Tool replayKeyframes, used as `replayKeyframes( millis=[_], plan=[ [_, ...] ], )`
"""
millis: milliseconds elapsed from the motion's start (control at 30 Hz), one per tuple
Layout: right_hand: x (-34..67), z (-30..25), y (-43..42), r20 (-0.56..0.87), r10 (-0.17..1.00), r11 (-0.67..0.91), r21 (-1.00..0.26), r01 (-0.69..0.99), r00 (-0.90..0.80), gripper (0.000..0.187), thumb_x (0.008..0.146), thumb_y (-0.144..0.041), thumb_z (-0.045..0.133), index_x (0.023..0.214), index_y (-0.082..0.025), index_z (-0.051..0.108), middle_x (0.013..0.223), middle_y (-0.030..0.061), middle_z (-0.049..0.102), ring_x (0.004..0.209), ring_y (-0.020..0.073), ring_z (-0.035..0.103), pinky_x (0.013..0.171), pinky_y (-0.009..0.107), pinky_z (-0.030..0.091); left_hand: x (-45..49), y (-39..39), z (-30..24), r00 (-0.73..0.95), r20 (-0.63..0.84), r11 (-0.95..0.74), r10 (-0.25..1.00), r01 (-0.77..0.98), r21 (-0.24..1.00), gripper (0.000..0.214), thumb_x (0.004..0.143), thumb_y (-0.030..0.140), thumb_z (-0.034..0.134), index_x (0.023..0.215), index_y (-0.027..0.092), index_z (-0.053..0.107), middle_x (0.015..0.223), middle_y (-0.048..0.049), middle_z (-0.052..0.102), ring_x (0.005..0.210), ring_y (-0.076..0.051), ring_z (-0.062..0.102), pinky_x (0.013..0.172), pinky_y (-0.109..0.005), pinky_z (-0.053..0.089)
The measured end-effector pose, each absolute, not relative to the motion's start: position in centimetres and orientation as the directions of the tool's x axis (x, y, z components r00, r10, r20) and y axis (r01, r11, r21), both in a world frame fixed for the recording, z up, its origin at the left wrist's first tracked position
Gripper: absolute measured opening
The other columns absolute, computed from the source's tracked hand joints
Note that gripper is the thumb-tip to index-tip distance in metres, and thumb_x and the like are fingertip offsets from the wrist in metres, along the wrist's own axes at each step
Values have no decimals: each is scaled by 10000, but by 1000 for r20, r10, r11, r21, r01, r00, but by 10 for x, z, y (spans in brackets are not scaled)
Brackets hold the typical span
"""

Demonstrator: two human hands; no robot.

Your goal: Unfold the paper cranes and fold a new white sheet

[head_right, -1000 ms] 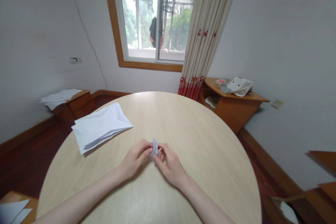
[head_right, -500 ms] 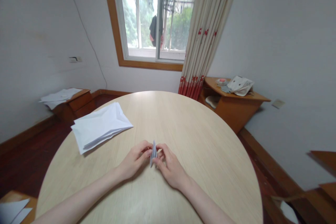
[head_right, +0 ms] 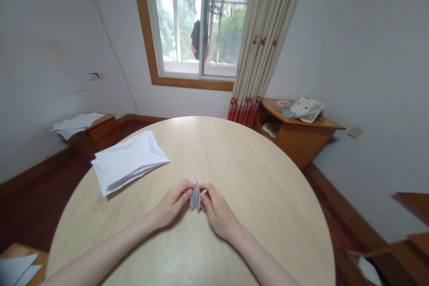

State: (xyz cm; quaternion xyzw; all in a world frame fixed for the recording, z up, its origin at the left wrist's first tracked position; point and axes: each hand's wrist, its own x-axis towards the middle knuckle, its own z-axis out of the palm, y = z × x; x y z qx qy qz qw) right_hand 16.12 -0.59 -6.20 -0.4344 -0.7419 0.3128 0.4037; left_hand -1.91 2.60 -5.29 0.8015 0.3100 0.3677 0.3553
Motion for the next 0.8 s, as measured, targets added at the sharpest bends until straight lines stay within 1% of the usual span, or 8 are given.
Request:
replayKeyframes(
  millis=[167,333,500,567,667,733,800],
  plan=[
    [161,-60,-7,348,895,439,-796,417,-279,278,991,-393,313,1025,-197,507,771,25,604,676,146,598,653,281,476,-20,22,-50,528,396,-599,751,294,745,297,965,266,349,1015,179,628,942,-66,687,869,-176,624,815,-277,458],
    [160,-57,-10,338,901,425,-809,405,-271,262,976,-385,361,972,-182,526,753,31,618,667,146,608,642,270,478,-19,18,-48,488,404,-592,774,329,736,259,936,259,414,927,174,659,827,-45,716,711,-146,647,687,-228,471],
    [157,-57,-11,328,908,410,-817,404,-260,236,964,-380,375,911,-193,510,739,24,613,641,142,606,613,259,476,-16,16,-48,458,383,-536,802,270,800,213,897,298,497,827,161,644,728,-39,715,608,-134,654,596,-206,487],
    [156,-58,-12,329,908,412,-809,420,-258,230,956,-376,379,868,-200,498,730,21,603,628,142,598,599,258,473,-15,15,-51,446,353,-483,822,220,847,196,879,324,521,802,165,606,702,-42,711,596,-142,663,568,-210,498],
    [156,-58,-12,328,910,410,-800,438,-253,223,950,-359,387,809,-212,478,703,9,585,617,140,584,586,253,466,-13,14,-53,421,297,-385,857,140,912,191,854,370,549,817,183,536,669,-33,700,581,-155,669,520,-214,501],
    [156,-57,-12,319,911,406,-805,432,-262,228,953,-350,381,794,-216,473,686,2,578,607,135,577,580,250,461,-12,14,-52,413,276,-362,868,144,921,207,849,387,553,800,190,515,642,-23,688,562,-154,661,498,-210,488],
    [156,-56,-12,307,911,400,-816,418,-274,240,960,-359,370,800,-214,476,672,-3,575,588,131,571,572,249,457,-12,14,-49,414,273,-377,868,192,906,226,858,389,539,755,190,517,614,-18,673,538,-145,644,491,-205,468]
  ],
)
